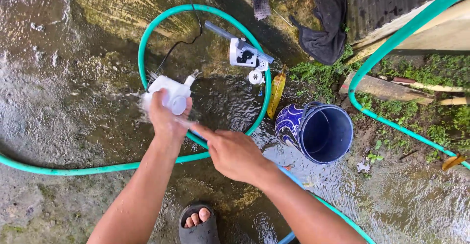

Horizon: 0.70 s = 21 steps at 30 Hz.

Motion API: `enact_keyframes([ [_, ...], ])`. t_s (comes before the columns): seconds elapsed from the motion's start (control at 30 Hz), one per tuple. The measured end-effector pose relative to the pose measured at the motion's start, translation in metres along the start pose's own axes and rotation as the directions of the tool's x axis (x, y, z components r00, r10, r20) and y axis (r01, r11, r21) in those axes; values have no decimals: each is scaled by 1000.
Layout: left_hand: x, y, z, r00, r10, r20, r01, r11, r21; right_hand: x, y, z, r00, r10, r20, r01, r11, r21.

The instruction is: Cleaning small plastic pump components using a toothbrush and a bucket of water

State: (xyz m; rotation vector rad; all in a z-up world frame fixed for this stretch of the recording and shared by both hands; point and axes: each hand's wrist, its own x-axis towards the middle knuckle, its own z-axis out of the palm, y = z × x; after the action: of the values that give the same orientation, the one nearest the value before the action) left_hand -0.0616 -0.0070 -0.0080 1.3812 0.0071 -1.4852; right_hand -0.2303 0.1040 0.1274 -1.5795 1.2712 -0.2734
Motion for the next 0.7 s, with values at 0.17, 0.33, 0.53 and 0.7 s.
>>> enact_keyframes([
  [0.17,-2,-16,4,990,139,-6,-139,990,-39,2,22,12,994,102,-32,-107,954,-281],
  [0.33,-21,-18,18,955,205,-216,-216,976,-29,-34,31,27,996,93,8,-90,979,-182],
  [0.53,-32,-6,10,936,286,-205,-280,958,62,-130,121,23,870,458,181,-403,873,-273],
  [0.7,0,-3,-11,917,285,-279,-306,951,-35,-271,462,51,887,462,-18,-327,600,-730],
])
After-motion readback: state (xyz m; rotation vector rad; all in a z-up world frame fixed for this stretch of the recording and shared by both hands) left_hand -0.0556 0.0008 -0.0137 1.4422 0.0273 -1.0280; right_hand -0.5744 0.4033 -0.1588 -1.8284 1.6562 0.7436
